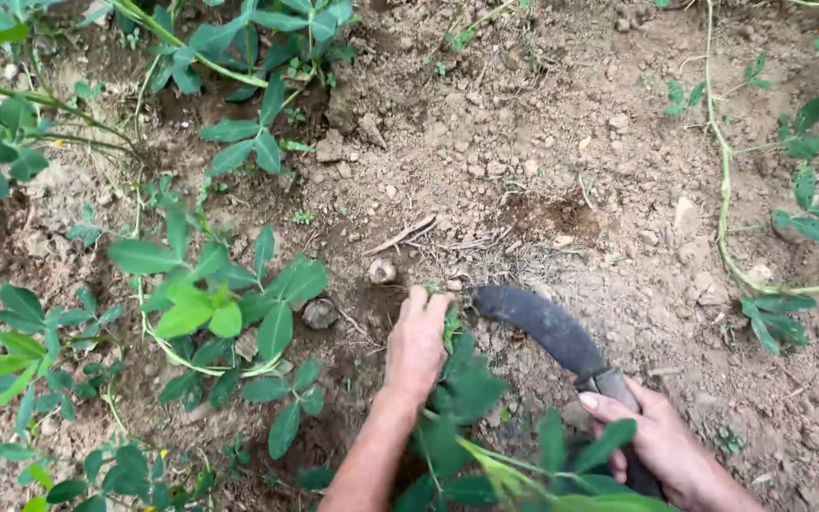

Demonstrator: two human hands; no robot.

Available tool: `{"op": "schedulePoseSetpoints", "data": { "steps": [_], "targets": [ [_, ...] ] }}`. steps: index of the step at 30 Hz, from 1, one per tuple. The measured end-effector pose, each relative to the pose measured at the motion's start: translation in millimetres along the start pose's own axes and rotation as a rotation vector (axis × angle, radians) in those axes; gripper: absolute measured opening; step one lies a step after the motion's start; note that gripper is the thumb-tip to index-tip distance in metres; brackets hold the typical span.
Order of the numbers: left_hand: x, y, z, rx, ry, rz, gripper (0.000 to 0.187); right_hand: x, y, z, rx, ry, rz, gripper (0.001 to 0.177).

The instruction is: The person pulls weeds and clears small plants from the soil using a sickle.

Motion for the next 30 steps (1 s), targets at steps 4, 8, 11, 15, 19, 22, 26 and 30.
{"op": "schedulePoseSetpoints", "data": {
  "steps": [4, 8, 11, 15, 19, 22, 26, 30],
  "targets": [
    [-8.7, 4.3, -0.1, -0.118, 0.147, -0.01, 0.037, 8.1, 15.1, -17.7, -0.009, 0.114, 0.047, 0.033],
    [46.4, 19.2, 34.9, -0.092, -0.009, -0.202, 0.036, -30.9, 16.1, -35.2, -0.338, 0.413, 0.368, 0.054],
    [98.7, 27.6, 120.4, 0.175, -0.19, -0.484, 0.021, -4.6, 24.4, -33.2, -0.29, 0.262, 0.061, 0.051],
    [164.2, -14.0, 213.8, 0.411, -0.125, -0.777, 0.019, -15.6, 35.6, 17.2, 0.14, -0.284, 0.329, 0.06],
    [193.7, -74.7, 274.9, 0.573, 0.04, -0.92, 0.026, -124.7, -45.2, 133.1, 0.311, -0.188, 0.466, 0.087],
    [194.8, -74.9, 297.3, 0.597, -0.182, -0.858, 0.034, -124.2, -23.1, 127.3, 0.348, -0.291, 0.498, 0.046],
    [200.9, -39.8, 273.4, 0.642, -0.067, -0.627, 0.043, -197.7, -13.2, 149.7, 0.304, -0.202, 0.389, 0.04],
    [142.5, -2.5, 295.8, 0.595, -0.915, -0.64, 0.024, -292.9, 21.6, 134.0, 0.162, -0.111, 0.443, 0.03]
  ]
}}
Point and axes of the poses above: each hand's wrist, its own y-axis towards the middle knuckle, its own x-axis out of the back of the hand, z = x × y, the point moved 10 cm from there along y, towards the middle knuckle, and after that the axes turned 10 degrees about y, right-handed, at the moved point
